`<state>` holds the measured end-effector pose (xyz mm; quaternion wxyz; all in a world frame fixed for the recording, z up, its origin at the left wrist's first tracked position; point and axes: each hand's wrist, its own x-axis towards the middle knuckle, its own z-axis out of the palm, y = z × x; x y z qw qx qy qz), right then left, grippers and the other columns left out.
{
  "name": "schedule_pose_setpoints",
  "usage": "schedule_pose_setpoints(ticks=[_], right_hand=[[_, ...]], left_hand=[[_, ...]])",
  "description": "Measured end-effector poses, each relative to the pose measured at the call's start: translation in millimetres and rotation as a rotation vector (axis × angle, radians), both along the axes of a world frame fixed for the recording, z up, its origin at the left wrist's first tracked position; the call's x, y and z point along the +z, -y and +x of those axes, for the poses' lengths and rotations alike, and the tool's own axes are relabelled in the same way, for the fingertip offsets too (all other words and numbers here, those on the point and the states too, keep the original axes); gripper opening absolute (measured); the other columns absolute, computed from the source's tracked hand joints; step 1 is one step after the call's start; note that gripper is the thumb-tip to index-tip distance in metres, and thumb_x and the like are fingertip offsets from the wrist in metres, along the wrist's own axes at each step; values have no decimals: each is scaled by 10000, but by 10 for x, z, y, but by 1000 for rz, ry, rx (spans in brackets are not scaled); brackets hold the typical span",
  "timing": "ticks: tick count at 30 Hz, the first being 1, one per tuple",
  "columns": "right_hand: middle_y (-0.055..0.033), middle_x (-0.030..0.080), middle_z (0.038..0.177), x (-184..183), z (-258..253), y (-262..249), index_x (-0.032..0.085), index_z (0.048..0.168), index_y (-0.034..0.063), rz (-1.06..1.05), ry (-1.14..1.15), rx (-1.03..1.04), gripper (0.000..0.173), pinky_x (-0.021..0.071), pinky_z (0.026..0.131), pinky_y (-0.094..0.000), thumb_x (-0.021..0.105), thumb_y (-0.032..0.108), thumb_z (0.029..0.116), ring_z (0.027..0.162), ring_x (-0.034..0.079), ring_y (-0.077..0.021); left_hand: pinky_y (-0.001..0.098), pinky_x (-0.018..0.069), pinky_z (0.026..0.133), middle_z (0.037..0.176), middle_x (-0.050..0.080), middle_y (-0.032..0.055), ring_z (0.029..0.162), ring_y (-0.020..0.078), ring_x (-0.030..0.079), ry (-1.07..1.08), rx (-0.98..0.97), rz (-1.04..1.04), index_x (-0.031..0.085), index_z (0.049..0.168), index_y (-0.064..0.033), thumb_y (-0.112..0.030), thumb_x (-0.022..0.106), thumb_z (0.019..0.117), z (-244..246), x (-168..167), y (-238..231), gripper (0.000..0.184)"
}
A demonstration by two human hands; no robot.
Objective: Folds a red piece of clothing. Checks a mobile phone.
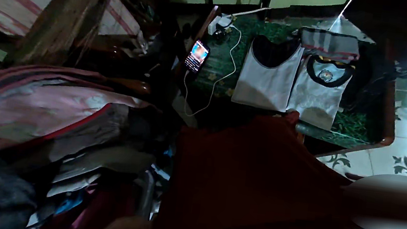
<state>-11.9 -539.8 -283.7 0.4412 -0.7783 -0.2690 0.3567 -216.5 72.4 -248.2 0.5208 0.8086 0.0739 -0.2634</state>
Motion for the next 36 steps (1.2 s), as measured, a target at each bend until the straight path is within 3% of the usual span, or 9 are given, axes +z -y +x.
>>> schedule_pose_setpoints(ticks=[2, 5, 6, 8, 10, 16, 22, 30, 36], right_hand=[[77, 757, 1066, -27, 314, -156, 778, 935, 218, 85, -21, -153, 325, 571, 925, -301, 655, 519, 925, 1036, 688, -73], [54, 709, 789, -286, 699, -629, 673, 981, 164, 190, -199, -652, 219, 578, 633, -229, 495, 284, 1018, 683, 667, -38], [42, 692, 803, -398, 784, -768, 627, 1093, 151, 137, -245, -705, 308, 584, 623, -245, 400, 359, 1083, 689, 669, -52], [-26, 679, 967, -731, 859, -863, 579, 1276, 116, 8, -339, -665, 437, 595, 726, -330, 367, 450, 1089, 836, 674, -117], [-75, 652, 1116, -981, 794, -835, 532, 1373, 67, -61, -411, -624, 410, 585, 813, -368, 462, 345, 1081, 948, 659, -149], [-79, 680, 1052, -1186, 427, -722, 548, 1283, 20, -42, -583, -721, 277, 605, 784, -350, 565, 96, 1017, 910, 692, -162], [4, 710, 1077, -1108, 534, -429, 592, 1271, 116, 293, -395, -775, 493, 610, 871, -350, 733, 327, 849, 985, 698, -137], [86, 695, 862, -132, 1099, -695, 667, 1066, 190, 234, -36, -796, 131, 577, 667, -211, 552, 247, 1034, 717, 652, -11], [23, 674, 1030, 477, 1717, -1127, 608, 1252, 121, 302, 53, -951, 295, 594, 836, -349, 607, 296, 1014, 907, 674, -92]], left_hand=[[219, 582, 724, 899, 730, -101, 802, 6, 673, 139, 296, -175, 749, 948, -212, -223, 699, 872, 225, -191, -121, 91], [315, 585, 855, 1123, 677, 134, 996, 161, 684, 146, 516, -271, 511, 1314, 43, -175, 234, 1120, 663, -365, 71, 403], [378, 488, 955, 1137, 628, 139, 1016, 200, 616, -203, 861, -104, 516, 1348, -15, -218, 174, 1130, 966, -197, 391, 454], [411, 545, 898, 1243, 627, 171, 1080, 212, 638, -201, 598, -133, 441, 1431, 18, -389, 188, 1127, 868, -828, 24, 568], [493, 554, 875, 1207, 653, 178, 1054, 268, 653, -325, 742, -104, 539, 1375, -23, -428, 429, 1083, 784, -1179, -34, 511], [421, 565, 820, 1229, 632, 175, 1004, 268, 660, -456, 927, -177, 495, 1419, -72, -359, 497, 1071, 468, -1349, 32, 451], [444, 553, 846, 1178, 651, 145, 1017, 257, 654, -395, 1039, -246, 511, 1389, -65, -359, 419, 1096, 291, -1359, 14, 426], [326, 576, 838, 1032, 679, 101, 899, 114, 662, 246, 803, 139, 630, 1177, 45, -125, 591, 1023, 858, -369, 118, 233], [302, 570, 724, 1036, 663, 19, 816, 89, 638, 508, 851, -96, 578, 1285, -66, -139, 637, 989, 1783, 134, -374, 311]])
